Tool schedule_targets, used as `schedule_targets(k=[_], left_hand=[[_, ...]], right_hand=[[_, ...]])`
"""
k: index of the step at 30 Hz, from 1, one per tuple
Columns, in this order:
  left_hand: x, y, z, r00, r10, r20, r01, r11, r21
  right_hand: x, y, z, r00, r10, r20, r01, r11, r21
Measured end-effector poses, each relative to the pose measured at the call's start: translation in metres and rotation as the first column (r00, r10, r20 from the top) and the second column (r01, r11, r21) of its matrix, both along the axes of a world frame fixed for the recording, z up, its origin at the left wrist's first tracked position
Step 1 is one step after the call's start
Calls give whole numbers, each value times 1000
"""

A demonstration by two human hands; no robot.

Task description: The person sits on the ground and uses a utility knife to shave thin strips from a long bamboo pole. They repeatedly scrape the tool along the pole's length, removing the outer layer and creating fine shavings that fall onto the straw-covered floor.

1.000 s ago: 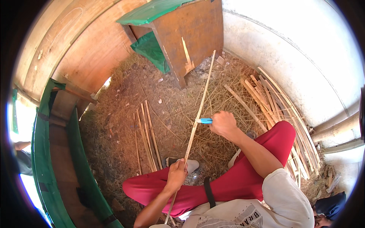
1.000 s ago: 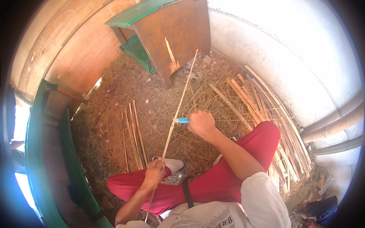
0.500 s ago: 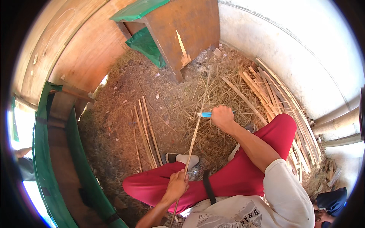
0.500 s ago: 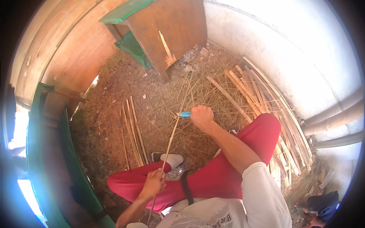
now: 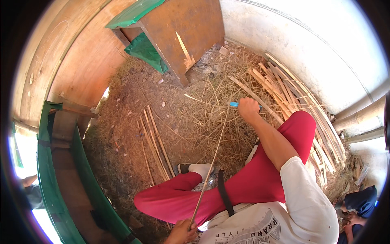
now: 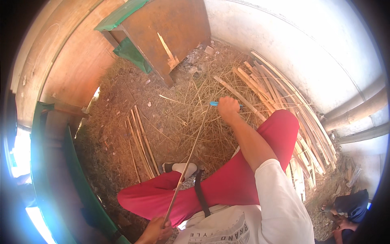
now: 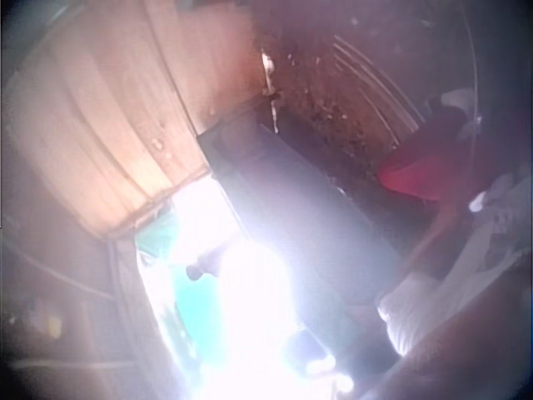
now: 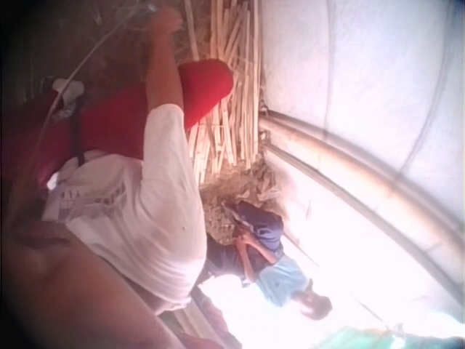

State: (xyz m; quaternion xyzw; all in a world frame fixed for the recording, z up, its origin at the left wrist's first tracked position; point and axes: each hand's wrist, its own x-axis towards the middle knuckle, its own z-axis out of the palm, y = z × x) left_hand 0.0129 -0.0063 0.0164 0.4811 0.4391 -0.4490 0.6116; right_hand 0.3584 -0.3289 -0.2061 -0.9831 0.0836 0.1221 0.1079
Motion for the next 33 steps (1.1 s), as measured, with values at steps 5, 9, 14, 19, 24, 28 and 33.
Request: schedule_targets(k=[5,9,14,19,24,28,33], left_hand=[[-23,21,15,998,-58,-15,58,997,42],[-38,38,29,991,-129,39,121,979,161],[-23,45,31,917,-327,228,215,887,408],[24,28,0,638,-601,481,125,698,706],[100,13,-25,234,-926,295,-36,295,955],[170,8,-21,61,-973,222,-58,219,974],[230,11,-15,-88,-985,150,-128,160,979]], right_hand=[[7,-18,-25,998,-50,-28,47,994,-99],[9,-40,-25,983,-142,-116,138,990,-43],[15,-15,16,978,-211,6,208,970,124],[-7,3,154,859,-351,372,141,862,487],[-33,-30,167,737,116,666,-457,812,363],[-50,-13,171,740,347,576,-541,816,202],[-45,-8,155,724,440,531,-587,797,140]])
